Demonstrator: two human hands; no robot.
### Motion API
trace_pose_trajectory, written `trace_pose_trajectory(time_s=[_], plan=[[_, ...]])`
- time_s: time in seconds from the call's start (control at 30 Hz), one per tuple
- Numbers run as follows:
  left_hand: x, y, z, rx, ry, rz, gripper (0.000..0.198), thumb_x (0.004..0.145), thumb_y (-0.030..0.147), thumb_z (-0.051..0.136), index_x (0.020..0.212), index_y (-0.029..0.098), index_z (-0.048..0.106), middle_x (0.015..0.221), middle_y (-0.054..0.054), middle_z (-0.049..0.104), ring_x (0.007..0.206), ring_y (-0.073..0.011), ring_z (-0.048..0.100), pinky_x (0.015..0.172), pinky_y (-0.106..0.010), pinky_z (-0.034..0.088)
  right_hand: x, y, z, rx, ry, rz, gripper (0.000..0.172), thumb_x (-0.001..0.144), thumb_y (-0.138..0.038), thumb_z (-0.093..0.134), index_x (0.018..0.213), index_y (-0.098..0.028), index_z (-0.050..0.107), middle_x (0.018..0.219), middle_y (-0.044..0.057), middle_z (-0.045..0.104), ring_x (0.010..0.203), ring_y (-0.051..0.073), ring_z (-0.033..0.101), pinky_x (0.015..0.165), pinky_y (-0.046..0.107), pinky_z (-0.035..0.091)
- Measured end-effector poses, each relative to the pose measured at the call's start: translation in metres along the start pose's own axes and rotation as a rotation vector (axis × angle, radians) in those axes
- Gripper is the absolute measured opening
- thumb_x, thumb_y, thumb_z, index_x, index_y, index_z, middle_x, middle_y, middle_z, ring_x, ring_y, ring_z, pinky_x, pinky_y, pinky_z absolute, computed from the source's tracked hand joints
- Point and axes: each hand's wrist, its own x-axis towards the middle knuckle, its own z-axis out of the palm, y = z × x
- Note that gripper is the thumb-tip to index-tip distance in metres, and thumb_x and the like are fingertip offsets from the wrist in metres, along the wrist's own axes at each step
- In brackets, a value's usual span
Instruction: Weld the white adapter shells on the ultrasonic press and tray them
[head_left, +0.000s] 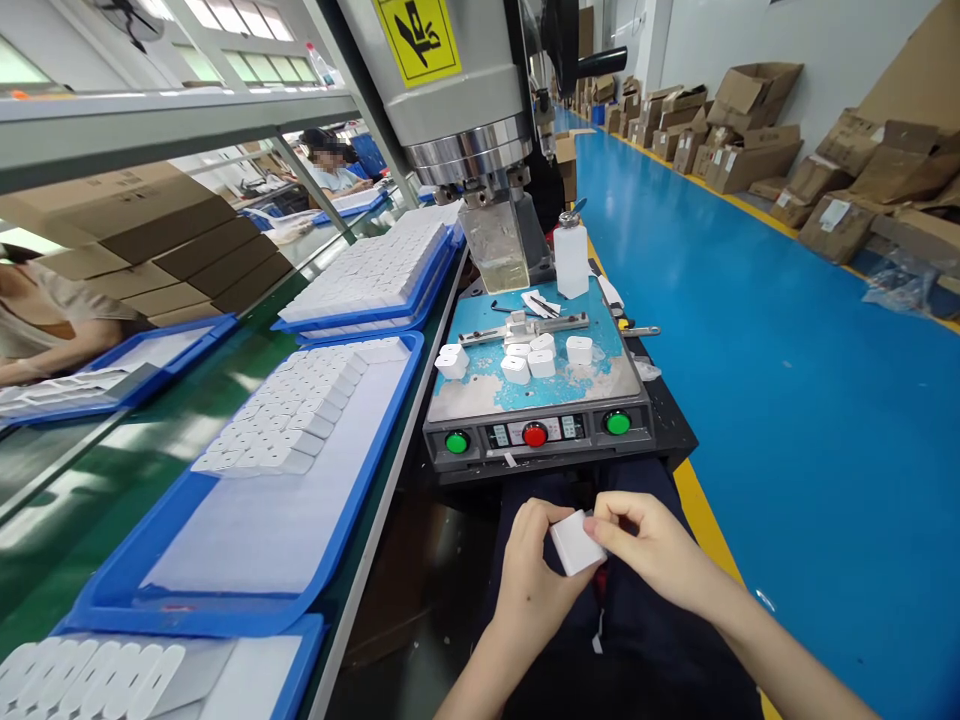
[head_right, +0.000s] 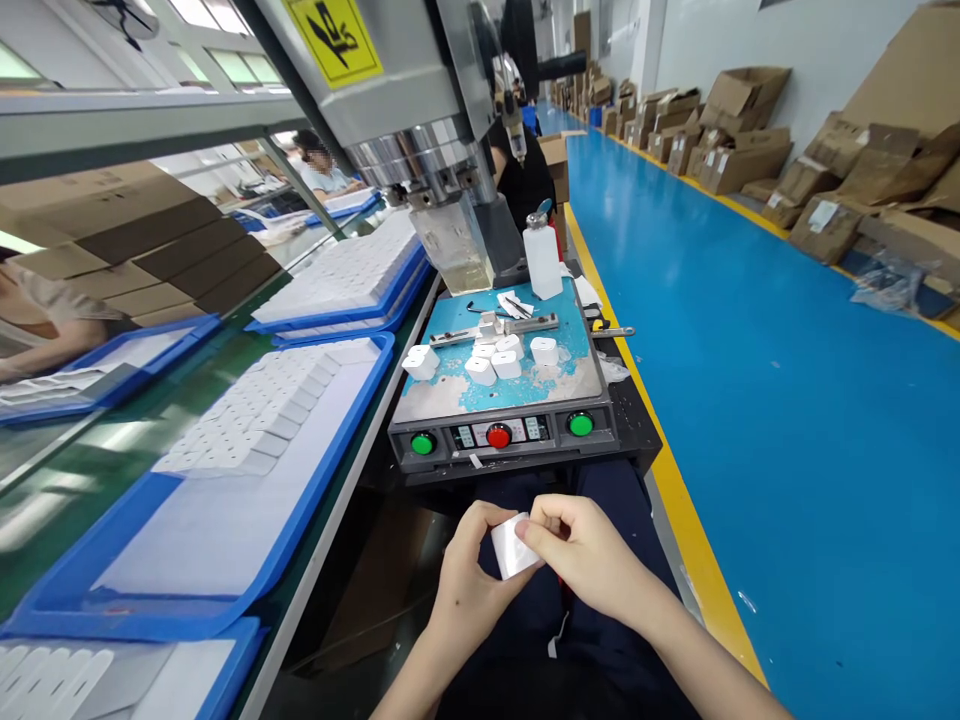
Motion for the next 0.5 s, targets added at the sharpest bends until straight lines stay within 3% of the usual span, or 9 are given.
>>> trace_pose_trajectory(time_s=[0.2,0.5], plan=[[0.002,0.001,-0.002,-0.070,-0.022,-0.026,0.025,0.069,0.028,0.075,0.086,0.020,0.059,0.082,-0.002,0.060,0.076,-0.0186,0.057,0.067,-0.029,0.043,0.005,0.010,-0.005,0.008,-0.013,0.017,0.042,0.086,-0.049,0.053,0.060,-0.021,0.036,0.059,-0.005,0.033,0.058,0.011,0.031,0.053,0.025,0.024],[0.001,0.007,0.001,-0.343,-0.007,-0.097,0.034,0.061,0.028,0.082,0.086,0.018,0.060,0.082,-0.001,0.055,0.073,-0.0159,0.054,0.064,-0.025,0.042,0.000,0.019,0.008,0.297,-0.016,0.010,0.047,0.083,-0.055,0.057,0.059,-0.020,0.037,0.059,-0.005,0.034,0.058,0.011,0.030,0.054,0.025,0.024]])
